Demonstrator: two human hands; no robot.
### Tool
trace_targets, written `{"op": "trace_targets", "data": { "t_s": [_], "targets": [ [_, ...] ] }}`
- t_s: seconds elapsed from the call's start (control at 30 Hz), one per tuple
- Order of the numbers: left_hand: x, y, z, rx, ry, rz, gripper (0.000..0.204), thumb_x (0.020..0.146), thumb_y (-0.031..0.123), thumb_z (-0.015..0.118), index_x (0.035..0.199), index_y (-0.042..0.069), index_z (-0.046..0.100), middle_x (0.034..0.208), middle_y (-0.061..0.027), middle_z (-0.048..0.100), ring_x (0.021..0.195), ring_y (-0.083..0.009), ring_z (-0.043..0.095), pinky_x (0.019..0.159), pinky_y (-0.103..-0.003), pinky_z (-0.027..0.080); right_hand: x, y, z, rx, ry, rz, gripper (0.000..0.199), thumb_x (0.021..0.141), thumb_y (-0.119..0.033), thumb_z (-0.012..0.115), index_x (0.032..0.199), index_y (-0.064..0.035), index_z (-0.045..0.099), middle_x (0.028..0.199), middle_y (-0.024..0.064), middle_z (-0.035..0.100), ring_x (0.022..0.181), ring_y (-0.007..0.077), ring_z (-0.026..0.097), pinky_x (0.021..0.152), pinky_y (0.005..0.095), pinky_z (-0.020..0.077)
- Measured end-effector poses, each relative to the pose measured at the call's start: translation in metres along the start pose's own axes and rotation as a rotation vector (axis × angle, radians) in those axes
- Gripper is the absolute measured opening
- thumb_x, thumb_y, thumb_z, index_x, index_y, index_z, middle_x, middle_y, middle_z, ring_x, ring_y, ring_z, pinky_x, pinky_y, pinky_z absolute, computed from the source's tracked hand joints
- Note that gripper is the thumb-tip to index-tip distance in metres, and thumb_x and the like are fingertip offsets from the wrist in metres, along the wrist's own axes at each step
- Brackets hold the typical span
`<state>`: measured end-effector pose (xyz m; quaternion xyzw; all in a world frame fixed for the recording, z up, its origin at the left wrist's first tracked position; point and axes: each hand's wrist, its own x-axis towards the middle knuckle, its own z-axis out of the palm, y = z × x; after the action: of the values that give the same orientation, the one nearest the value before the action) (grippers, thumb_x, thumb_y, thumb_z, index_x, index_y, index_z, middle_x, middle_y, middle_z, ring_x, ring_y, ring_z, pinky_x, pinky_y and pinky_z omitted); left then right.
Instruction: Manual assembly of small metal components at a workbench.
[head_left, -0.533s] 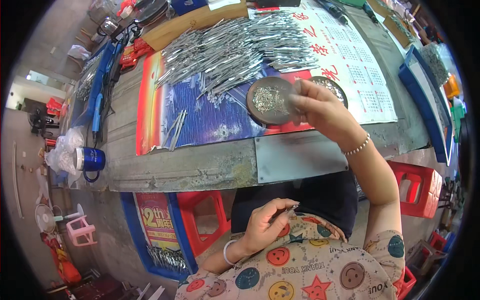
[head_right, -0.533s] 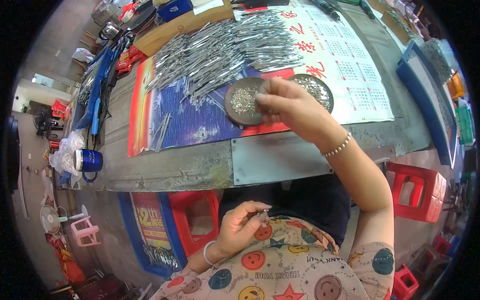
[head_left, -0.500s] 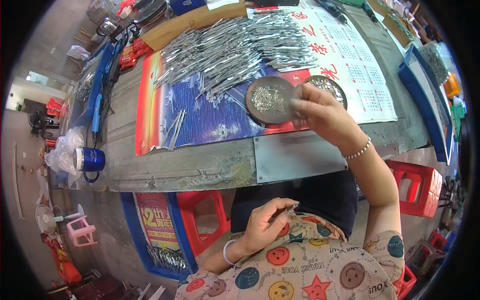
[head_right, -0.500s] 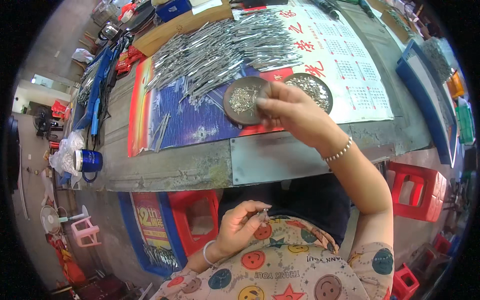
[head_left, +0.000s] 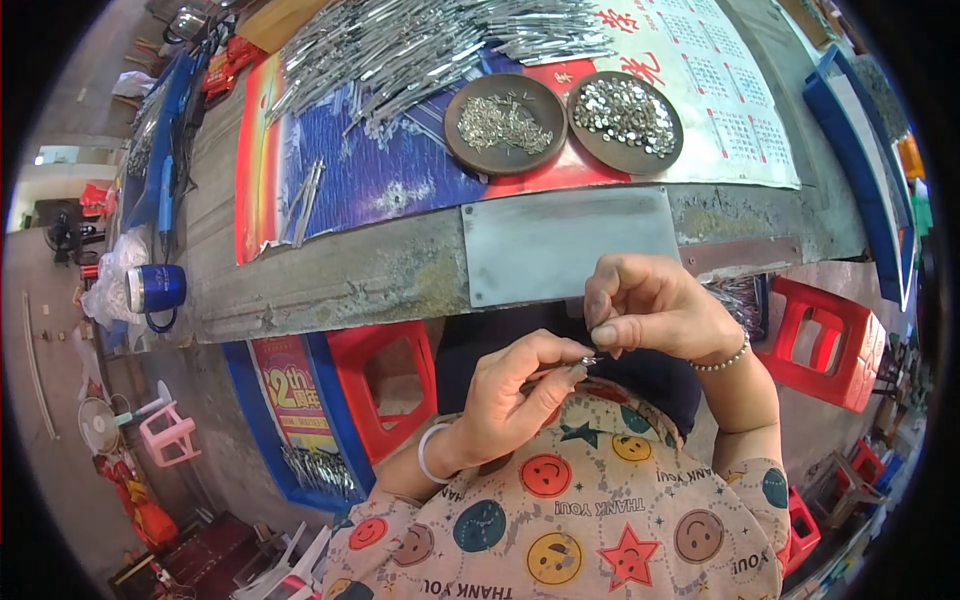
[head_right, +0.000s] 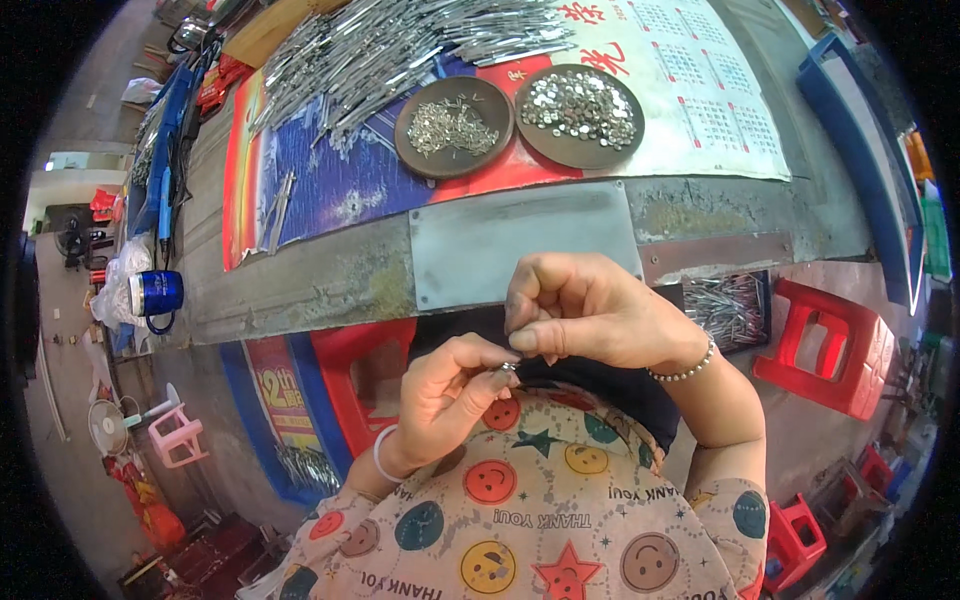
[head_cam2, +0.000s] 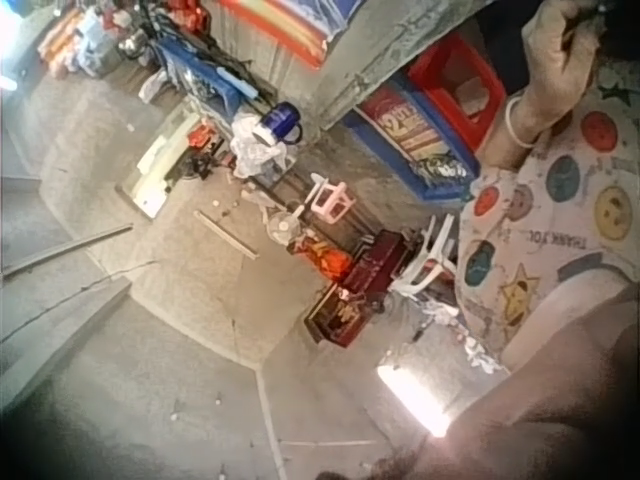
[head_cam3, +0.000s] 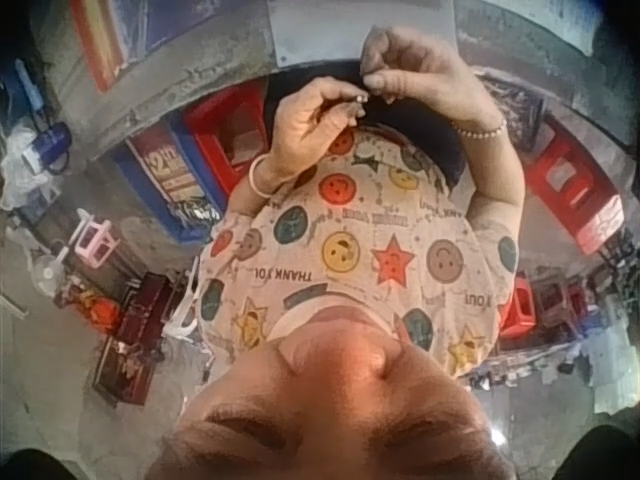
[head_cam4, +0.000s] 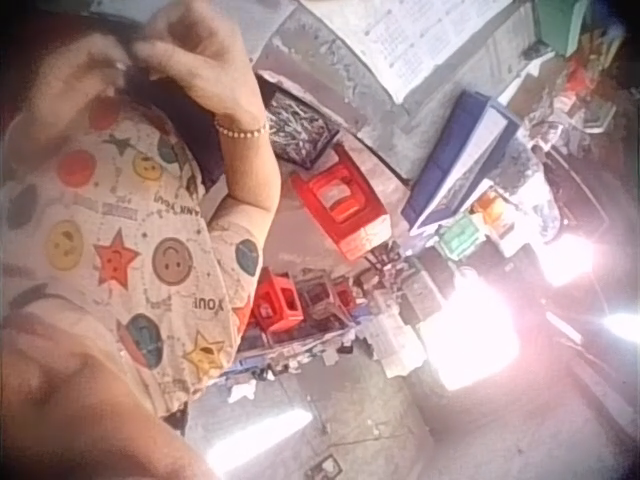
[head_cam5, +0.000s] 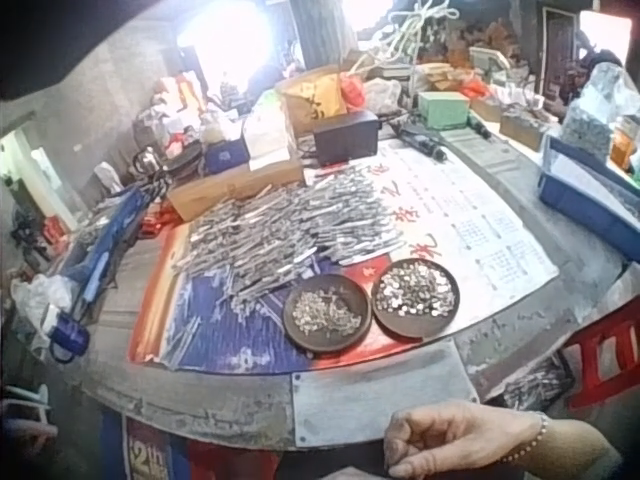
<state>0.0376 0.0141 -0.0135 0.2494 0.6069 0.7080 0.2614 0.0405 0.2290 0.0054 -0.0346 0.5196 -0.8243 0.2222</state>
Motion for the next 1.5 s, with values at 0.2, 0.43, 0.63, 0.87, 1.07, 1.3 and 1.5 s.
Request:
{"op": "trace_targets", "data": {
  "t_s": [0.2, 0.43, 0.63, 0.87, 1.07, 1.3, 1.5],
  "targets": [
    [0.006, 0.004, 0.008, 0.107, -0.059, 0.129, 0.012, 0.088, -0.004, 0.058, 0.1, -0.006, 0.058, 0.086, -0.0106, 0.062, 0.066, -0.0095, 0.061, 0.057, -0.022, 0.048, -0.016, 0.012, -0.003, 0.105, -0.101, 0.009, 0.012, 0.092, -0.008, 0.059, 0.097, -0.0017, 0.05, 0.081, -0.0009, 0.05, 0.067, 0.0043, 0.048, 0.058, 0.0186, 0.0408],
    [0.008, 0.01, 0.014, 0.209, -0.086, 0.135, 0.013, 0.084, -0.004, 0.063, 0.096, -0.004, 0.057, 0.078, -0.0096, 0.063, 0.064, -0.0134, 0.063, 0.052, -0.024, 0.048, -0.018, 0.014, 0.0, 0.248, -0.16, 0.063, 0.011, 0.093, -0.007, 0.055, 0.1, -0.0018, 0.048, 0.077, -0.0014, 0.049, 0.061, 0.0045, 0.045, 0.054, 0.019, 0.0384],
    [0.012, 0.009, 0.012, 0.241, -0.102, 0.198, 0.014, 0.083, -0.003, 0.066, 0.092, -0.002, 0.056, 0.077, -0.0104, 0.063, 0.06, -0.0149, 0.062, 0.051, -0.024, 0.047, -0.018, 0.017, -0.003, 0.286, -0.231, 0.065, 0.012, 0.093, -0.006, 0.055, 0.101, -0.002, 0.048, 0.072, -0.0024, 0.049, 0.059, 0.0041, 0.045, 0.053, 0.019, 0.0379],
    [0.013, 0.009, 0.01, 0.255, -0.107, 0.193, 0.016, 0.08, -0.004, 0.067, 0.092, -0.001, 0.056, 0.074, -0.0094, 0.062, 0.06, -0.0177, 0.061, 0.05, -0.026, 0.046, -0.016, 0.016, -0.001, 0.266, -0.206, 0.1, 0.012, 0.092, -0.006, 0.055, 0.101, -0.0028, 0.048, 0.072, -0.0029, 0.05, 0.059, 0.0039, 0.045, 0.053, 0.0188, 0.0378],
    [0.014, 0.003, 0.006, 0.274, -0.119, 0.226, 0.018, 0.078, -0.004, 0.069, 0.09, 0.0, 0.056, 0.075, -0.0104, 0.063, 0.06, -0.0196, 0.061, 0.051, -0.027, 0.047, -0.013, 0.017, -0.004, 0.242, -0.23, 0.137, 0.012, 0.092, -0.005, 0.055, 0.101, -0.003, 0.048, 0.073, -0.0027, 0.05, 0.06, 0.0039, 0.046, 0.053, 0.0184, 0.0377],
    [0.015, 0.0, 0.004, 0.189, -0.124, 0.226, 0.02, 0.077, -0.003, 0.072, 0.087, 0.0, 0.055, 0.078, -0.0107, 0.064, 0.064, -0.0224, 0.064, 0.054, -0.028, 0.049, -0.009, 0.016, -0.006, 0.31, -0.235, 0.192, 0.012, 0.085, 0.0, 0.063, 0.09, 0.0027, 0.052, 0.086, 0.0051, 0.05, 0.057, 0.0089, 0.054, 0.049, 0.0206, 0.0428],
    [0.013, -0.001, -0.002, 0.176, -0.146, 0.161, 0.021, 0.076, -0.002, 0.073, 0.087, 0.001, 0.055, 0.077, -0.0107, 0.064, 0.064, -0.0224, 0.065, 0.054, -0.028, 0.049, -0.001, 0.02, -0.009, 0.245, -0.287, 0.261, 0.011, 0.085, -0.001, 0.063, 0.09, 0.0019, 0.053, 0.088, 0.0043, 0.05, 0.058, 0.0089, 0.055, 0.05, 0.0203, 0.0432]
  ]
}}
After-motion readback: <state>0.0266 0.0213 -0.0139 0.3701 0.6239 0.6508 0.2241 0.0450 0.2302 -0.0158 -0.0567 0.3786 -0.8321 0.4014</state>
